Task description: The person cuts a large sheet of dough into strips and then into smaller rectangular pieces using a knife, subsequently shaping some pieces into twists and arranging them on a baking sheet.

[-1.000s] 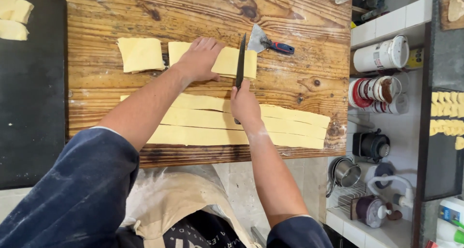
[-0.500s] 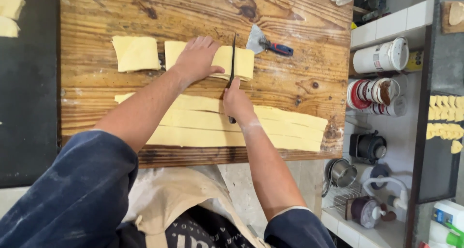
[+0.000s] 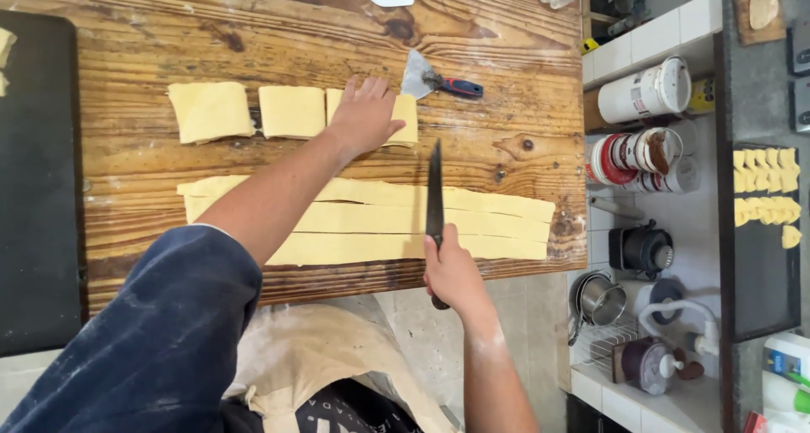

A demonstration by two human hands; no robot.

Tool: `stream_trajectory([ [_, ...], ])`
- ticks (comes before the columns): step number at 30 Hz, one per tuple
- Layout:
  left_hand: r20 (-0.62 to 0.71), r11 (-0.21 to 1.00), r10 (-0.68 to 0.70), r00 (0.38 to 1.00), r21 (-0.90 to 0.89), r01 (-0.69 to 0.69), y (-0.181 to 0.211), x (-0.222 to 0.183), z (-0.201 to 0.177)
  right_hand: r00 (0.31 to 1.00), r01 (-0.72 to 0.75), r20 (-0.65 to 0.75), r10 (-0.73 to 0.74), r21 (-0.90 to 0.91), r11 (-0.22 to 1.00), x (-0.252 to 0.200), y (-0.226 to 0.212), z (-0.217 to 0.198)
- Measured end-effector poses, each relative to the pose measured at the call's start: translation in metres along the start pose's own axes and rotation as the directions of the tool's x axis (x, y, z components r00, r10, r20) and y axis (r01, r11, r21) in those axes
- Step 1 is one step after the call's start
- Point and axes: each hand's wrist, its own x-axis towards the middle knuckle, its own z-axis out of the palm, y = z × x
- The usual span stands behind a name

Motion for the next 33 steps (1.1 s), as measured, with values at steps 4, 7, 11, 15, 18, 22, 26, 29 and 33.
stream_trajectory([
  [4,-0.057,0.998,-0.049,0.997,0.033,0.05,0.026,0.005,0.006,0.993,-0.042,-0.099,0.061,0.184,0.982,0.003,0.053,0.004],
  [7,-0.097,0.997,-0.073,0.993,0.018,0.075,0.041,0.013,0.013,0.992,-0.031,-0.109,0.065,0.29,0.957,0.003,0.078,0.008],
  [11,-0.115,0.975,-0.194,0.974,0.085,0.204,0.038,0.028,0.022,0.99,-0.007,-0.128,0.056,0.355,0.935,0.002,0.097,0.006],
  [15,0.015,0.986,-0.117,0.993,0.119,0.114,0.049,0.021,0.008,0.988,-0.005,-0.139,0.068,0.412,0.911,0.0,0.109,0.002],
  [18,0.107,0.997,-0.035,0.994,-0.065,0.042,0.068,0.013,-0.007,0.986,-0.013,-0.145,0.088,0.455,0.89,0.001,0.115,-0.005],
  [22,0.162,0.954,0.037,0.986,-0.298,0.013,0.122,0.001,-0.062,0.975,-0.054,-0.159,0.154,0.504,0.862,0.0,0.117,-0.02],
  [26,0.185,0.885,0.088,0.979,-0.466,0.008,0.157,0.021,-0.091,0.944,-0.066,-0.241,0.225,0.529,0.846,0.008,0.12,-0.039],
  [29,0.137,0.85,0.088,0.987,-0.527,-0.003,0.133,0.094,-0.016,0.914,-0.075,-0.299,0.275,0.541,0.838,0.026,0.123,-0.053],
  [33,0.129,0.981,-0.007,0.992,-0.189,0.031,0.113,0.105,0.046,0.898,-0.106,-0.341,0.279,0.448,0.888,0.051,0.132,-0.066],
])
